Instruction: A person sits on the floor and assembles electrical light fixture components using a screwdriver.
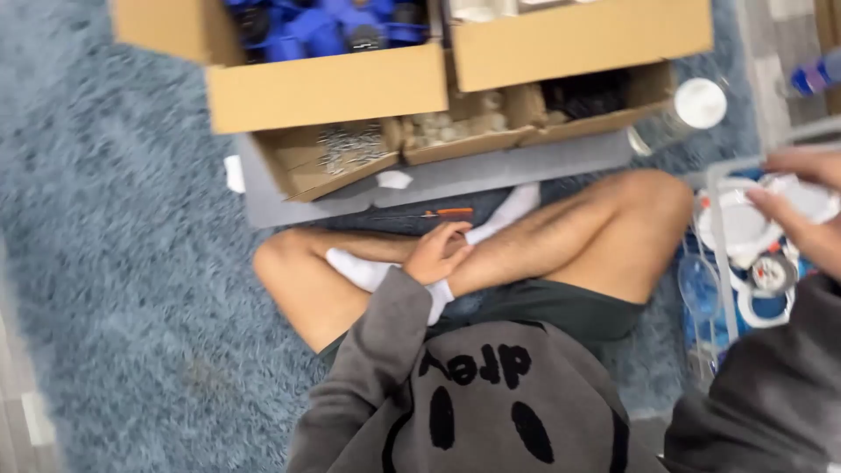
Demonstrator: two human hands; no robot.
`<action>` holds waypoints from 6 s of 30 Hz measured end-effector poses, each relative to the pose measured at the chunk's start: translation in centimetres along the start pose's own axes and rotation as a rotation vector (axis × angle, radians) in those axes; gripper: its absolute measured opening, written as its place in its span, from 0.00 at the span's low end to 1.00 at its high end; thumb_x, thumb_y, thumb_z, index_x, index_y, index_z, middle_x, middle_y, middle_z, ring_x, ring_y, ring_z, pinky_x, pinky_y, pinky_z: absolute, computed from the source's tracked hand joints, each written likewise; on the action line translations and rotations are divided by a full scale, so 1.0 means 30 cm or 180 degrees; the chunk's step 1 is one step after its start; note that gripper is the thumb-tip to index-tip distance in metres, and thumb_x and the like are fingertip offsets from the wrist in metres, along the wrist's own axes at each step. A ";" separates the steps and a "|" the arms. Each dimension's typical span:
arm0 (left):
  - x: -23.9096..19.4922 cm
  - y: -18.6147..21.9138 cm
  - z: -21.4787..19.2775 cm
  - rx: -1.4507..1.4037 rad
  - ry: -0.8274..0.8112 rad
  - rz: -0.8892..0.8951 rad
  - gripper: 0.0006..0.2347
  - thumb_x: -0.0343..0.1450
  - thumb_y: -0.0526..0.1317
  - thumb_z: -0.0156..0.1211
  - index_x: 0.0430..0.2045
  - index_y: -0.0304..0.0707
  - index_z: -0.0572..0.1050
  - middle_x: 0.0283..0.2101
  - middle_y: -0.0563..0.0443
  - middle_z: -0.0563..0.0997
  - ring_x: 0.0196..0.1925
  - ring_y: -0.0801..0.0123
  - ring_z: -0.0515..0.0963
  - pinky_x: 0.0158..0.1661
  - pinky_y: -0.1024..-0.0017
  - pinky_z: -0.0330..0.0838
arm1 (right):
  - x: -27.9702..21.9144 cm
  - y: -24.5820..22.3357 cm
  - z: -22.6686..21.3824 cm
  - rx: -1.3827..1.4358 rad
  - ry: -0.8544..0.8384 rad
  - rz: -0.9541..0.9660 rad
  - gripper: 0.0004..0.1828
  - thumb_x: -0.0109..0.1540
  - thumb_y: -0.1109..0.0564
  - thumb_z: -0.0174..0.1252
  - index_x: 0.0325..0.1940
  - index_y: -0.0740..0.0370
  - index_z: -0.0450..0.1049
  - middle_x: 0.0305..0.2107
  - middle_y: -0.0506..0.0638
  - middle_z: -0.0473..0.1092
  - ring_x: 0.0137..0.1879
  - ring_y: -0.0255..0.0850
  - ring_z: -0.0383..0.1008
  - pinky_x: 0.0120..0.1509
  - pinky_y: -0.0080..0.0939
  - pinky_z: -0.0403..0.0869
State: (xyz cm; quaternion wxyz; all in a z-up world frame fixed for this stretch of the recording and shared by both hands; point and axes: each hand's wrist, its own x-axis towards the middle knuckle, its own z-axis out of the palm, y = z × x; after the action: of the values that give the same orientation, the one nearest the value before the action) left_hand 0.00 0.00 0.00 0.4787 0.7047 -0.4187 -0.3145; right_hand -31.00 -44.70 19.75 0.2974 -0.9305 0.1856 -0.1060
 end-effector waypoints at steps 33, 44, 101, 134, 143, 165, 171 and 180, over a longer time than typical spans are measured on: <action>-0.001 -0.026 -0.033 -0.0887 0.0735 0.0288 0.14 0.78 0.41 0.68 0.59 0.46 0.80 0.52 0.49 0.86 0.52 0.58 0.88 0.49 0.64 0.83 | 0.976 -1.165 0.576 0.0647 0.0047 -0.2268 0.21 0.69 0.66 0.69 0.67 0.64 0.80 0.54 0.62 0.74 0.64 0.63 0.77 0.70 0.61 0.75; -0.048 0.324 -0.183 -0.2745 0.0846 0.0762 0.26 0.82 0.47 0.55 0.73 0.27 0.67 0.65 0.36 0.78 0.65 0.59 0.80 0.60 0.66 0.77 | 0.455 -0.880 0.644 0.1688 -0.1091 -0.1744 0.22 0.58 0.63 0.73 0.57 0.61 0.85 0.51 0.56 0.82 0.56 0.55 0.85 0.62 0.56 0.79; 0.121 0.298 -0.239 0.1040 0.1831 0.1119 0.28 0.63 0.49 0.82 0.56 0.37 0.80 0.63 0.44 0.78 0.58 0.54 0.80 0.63 0.57 0.74 | 0.569 -0.636 0.281 -0.0904 0.0414 -0.0963 0.17 0.64 0.73 0.67 0.56 0.67 0.85 0.51 0.54 0.82 0.46 0.51 0.81 0.52 0.46 0.77; 0.098 0.432 -0.296 -0.0303 0.2216 0.1541 0.06 0.71 0.26 0.72 0.38 0.35 0.88 0.43 0.46 0.89 0.39 0.57 0.88 0.39 0.68 0.85 | 0.424 -0.751 0.804 0.1872 0.0806 -0.1325 0.09 0.63 0.69 0.75 0.47 0.71 0.86 0.43 0.63 0.79 0.46 0.53 0.81 0.50 0.49 0.81; 0.128 0.385 -0.301 0.0280 0.2426 0.1932 0.07 0.72 0.24 0.69 0.38 0.32 0.87 0.44 0.44 0.88 0.42 0.52 0.88 0.42 0.62 0.85 | 0.450 -0.698 0.875 0.1700 0.1113 -0.1774 0.06 0.63 0.71 0.74 0.43 0.71 0.88 0.41 0.64 0.83 0.45 0.57 0.86 0.48 0.49 0.83; 0.148 0.298 -0.270 0.0432 0.2341 0.1965 0.07 0.74 0.24 0.66 0.41 0.30 0.87 0.44 0.42 0.87 0.50 0.46 0.88 0.48 0.56 0.86 | 0.489 -0.682 0.905 0.1545 0.1090 -0.1973 0.02 0.67 0.71 0.69 0.44 0.75 0.85 0.38 0.62 0.82 0.47 0.61 0.85 0.49 0.54 0.83; 0.153 0.275 -0.245 0.0351 0.2252 0.1875 0.06 0.74 0.24 0.65 0.42 0.28 0.85 0.44 0.40 0.86 0.51 0.43 0.88 0.49 0.54 0.86 | 0.490 -0.708 0.909 0.1476 0.1070 -0.1863 0.03 0.69 0.71 0.68 0.46 0.76 0.84 0.38 0.62 0.81 0.46 0.63 0.84 0.48 0.55 0.82; 0.140 0.288 -0.276 0.0437 0.1966 0.1702 0.05 0.75 0.28 0.66 0.42 0.32 0.85 0.47 0.42 0.85 0.51 0.46 0.89 0.50 0.56 0.86 | 0.471 -0.670 0.934 0.1388 0.0957 -0.1911 0.03 0.70 0.69 0.66 0.45 0.75 0.83 0.44 0.64 0.79 0.54 0.65 0.84 0.54 0.58 0.83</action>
State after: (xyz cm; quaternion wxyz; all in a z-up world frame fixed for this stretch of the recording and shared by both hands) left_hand 6.37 -1.99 10.77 0.5985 0.6627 -0.4437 0.0758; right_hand -3.88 -20.90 10.47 0.4133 -0.8325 -0.0800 -0.3602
